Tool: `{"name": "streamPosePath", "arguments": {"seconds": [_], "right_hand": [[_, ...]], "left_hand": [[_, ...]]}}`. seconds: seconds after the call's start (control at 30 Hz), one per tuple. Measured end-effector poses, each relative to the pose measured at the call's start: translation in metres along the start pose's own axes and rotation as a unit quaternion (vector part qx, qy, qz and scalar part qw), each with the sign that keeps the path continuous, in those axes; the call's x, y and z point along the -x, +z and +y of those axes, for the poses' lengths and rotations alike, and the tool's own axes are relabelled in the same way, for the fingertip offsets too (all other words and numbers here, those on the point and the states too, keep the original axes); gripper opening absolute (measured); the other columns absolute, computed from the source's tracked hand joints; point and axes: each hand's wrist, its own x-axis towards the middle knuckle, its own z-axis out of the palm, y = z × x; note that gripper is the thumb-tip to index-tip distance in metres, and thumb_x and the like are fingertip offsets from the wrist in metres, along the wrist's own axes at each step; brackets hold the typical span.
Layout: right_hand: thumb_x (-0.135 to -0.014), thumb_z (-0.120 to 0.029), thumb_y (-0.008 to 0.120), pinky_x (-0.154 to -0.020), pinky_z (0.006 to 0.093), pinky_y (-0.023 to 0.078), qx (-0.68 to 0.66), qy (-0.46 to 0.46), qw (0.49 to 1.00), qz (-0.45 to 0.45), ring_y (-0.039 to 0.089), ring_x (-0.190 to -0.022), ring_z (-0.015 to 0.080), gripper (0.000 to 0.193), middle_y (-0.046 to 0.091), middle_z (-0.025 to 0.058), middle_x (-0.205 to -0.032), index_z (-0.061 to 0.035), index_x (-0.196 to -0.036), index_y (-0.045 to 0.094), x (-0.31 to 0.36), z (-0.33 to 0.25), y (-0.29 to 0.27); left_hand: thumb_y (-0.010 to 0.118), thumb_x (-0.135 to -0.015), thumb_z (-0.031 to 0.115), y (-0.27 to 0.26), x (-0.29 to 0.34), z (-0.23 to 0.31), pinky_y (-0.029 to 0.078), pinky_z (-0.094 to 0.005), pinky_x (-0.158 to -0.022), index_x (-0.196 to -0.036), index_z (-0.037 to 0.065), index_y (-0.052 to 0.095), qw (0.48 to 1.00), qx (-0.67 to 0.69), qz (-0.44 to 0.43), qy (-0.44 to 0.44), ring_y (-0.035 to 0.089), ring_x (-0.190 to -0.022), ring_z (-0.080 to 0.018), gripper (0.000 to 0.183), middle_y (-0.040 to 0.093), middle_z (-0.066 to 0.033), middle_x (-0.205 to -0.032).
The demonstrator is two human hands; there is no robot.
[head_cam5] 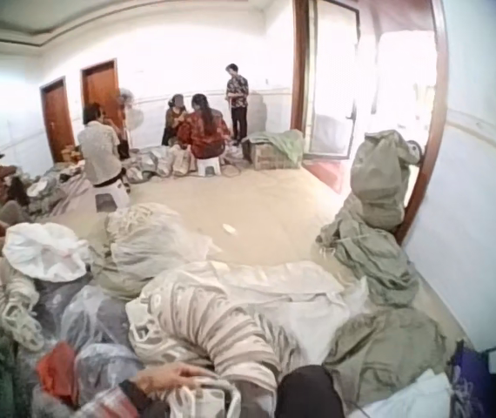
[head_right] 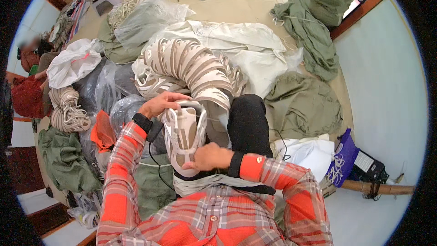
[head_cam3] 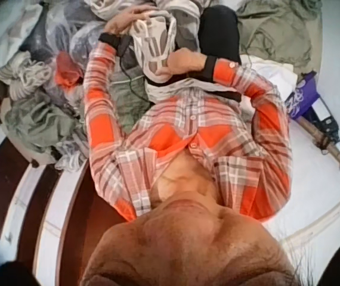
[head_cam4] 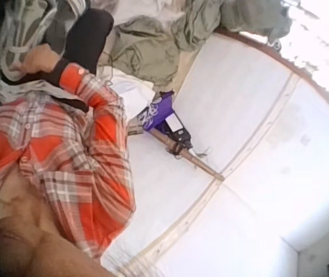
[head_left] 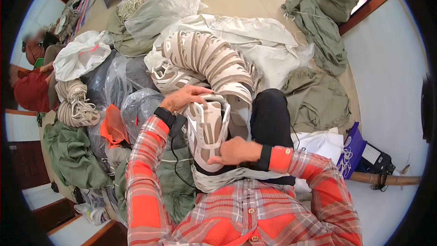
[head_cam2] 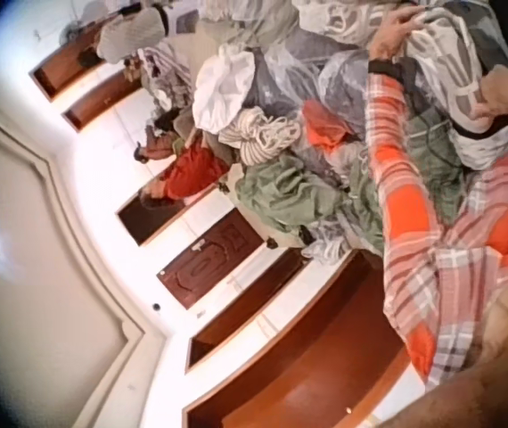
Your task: The person is threading laces through the eyelets of a shoe upper.
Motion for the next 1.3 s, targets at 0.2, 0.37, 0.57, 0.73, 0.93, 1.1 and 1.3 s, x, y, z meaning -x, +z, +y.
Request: {"name": "streamPosePath", "arguments": {"seconds": [0.2, 0.37, 0.57, 0.73, 0.93, 1.1, 1.3], "right_hand": [[-0.079, -0.036, 0.061, -0.063, 0.0414, 0.05, 0.034, -0.086, 0.927, 0.363, 0.061, -0.067, 0.0361, 0.04, 0.06, 0.02, -0.069, 0.004, -0.077, 0.057, -0.007, 0.06, -0.049], [-0.079, -0.016, 0.063, -0.042, 0.027, 0.046, -0.19, -0.003, 0.98, 0.062, 0.056, -0.048, 0.0146, 0.02, 0.058, 0.0075, -0.058, 0.0021, -0.073, 0.057, -0.02, 0.107, -0.083], [-0.084, -0.02, 0.058, -0.045, 0.0225, 0.044, -0.277, -0.042, 0.938, 0.203, 0.054, -0.049, 0.0083, 0.021, 0.057, 0.0014, -0.06, -0.0015, -0.076, 0.061, -0.029, 0.073, -0.156], [-0.081, -0.019, 0.058, -0.047, 0.0247, 0.047, -0.255, -0.049, 0.937, 0.235, 0.058, -0.053, 0.0097, 0.02, 0.058, 0.0027, -0.061, 0.0006, -0.076, 0.061, -0.075, 0.076, -0.143], [-0.079, -0.02, 0.048, -0.065, 0.044, 0.047, 0.027, -0.17, 0.931, 0.322, 0.059, -0.072, 0.0386, 0.024, 0.062, 0.02, -0.072, 0.001, -0.076, 0.06, -0.093, 0.068, -0.13], [-0.087, -0.023, 0.04, -0.067, 0.0448, 0.046, 0.026, -0.16, 0.964, 0.211, 0.059, -0.077, 0.039, 0.03, 0.06, 0.021, -0.09, 0.0017, -0.093, 0.056, -0.104, 0.085, -0.104], [-0.083, -0.015, 0.045, -0.061, 0.0418, 0.048, 0.223, -0.228, 0.9, 0.297, 0.059, -0.071, 0.033, 0.019, 0.054, 0.0185, -0.076, -0.0029, -0.091, 0.057, -0.11, 0.095, -0.086]], "left_hand": [[0.062, -0.081, 0.012, -0.006, 0.005, -0.04, 0.045, -0.0312, -0.092, -0.129, -0.002, 0.042, 0.978, 0.193, 0.026, 0.076, 0.057, -0.104, -0.0184, 0.054, 0.056, -0.0129, -0.119], [0.061, -0.082, 0.011, -0.009, 0.003, -0.043, 0.046, -0.0287, -0.089, -0.128, -0.002, 0.044, 0.981, 0.177, 0.04, 0.073, 0.058, -0.1, -0.017, 0.051, 0.057, -0.0124, -0.117], [0.06, -0.083, 0.01, 0.009, 0.005, -0.023, 0.046, -0.025, -0.085, -0.124, -0.002, 0.049, 0.992, 0.098, 0.03, 0.077, 0.058, -0.095, -0.0123, 0.045, 0.059, -0.0076, -0.113], [0.054, -0.089, 0.013, 0.028, -0.013, -0.016, 0.044, -0.0211, -0.083, -0.12, 0.0, 0.054, 0.994, 0.064, 0.043, 0.075, 0.057, -0.094, -0.0096, 0.034, 0.061, -0.0048, -0.108], [0.041, -0.096, 0.031, 0.031, 0.0, -0.052, 0.044, -0.0241, -0.085, -0.119, 0.0, 0.053, 0.967, 0.182, 0.16, 0.076, 0.056, -0.096, -0.0098, 0.041, 0.059, -0.0046, -0.112], [0.041, -0.096, 0.033, 0.03, 0.021, -0.047, 0.045, -0.0245, -0.083, -0.116, 0.001, 0.055, 0.954, 0.15, 0.247, 0.076, 0.056, -0.092, -0.0105, 0.04, 0.06, -0.004, -0.107], [0.056, -0.086, 0.031, 0.088, 0.04, 0.004, 0.042, -0.0362, -0.086, -0.102, 0.0, 0.06, 0.81, -0.348, 0.444, 0.161, 0.056, -0.094, -0.0253, 0.035, 0.061, -0.0139, -0.096]]}}
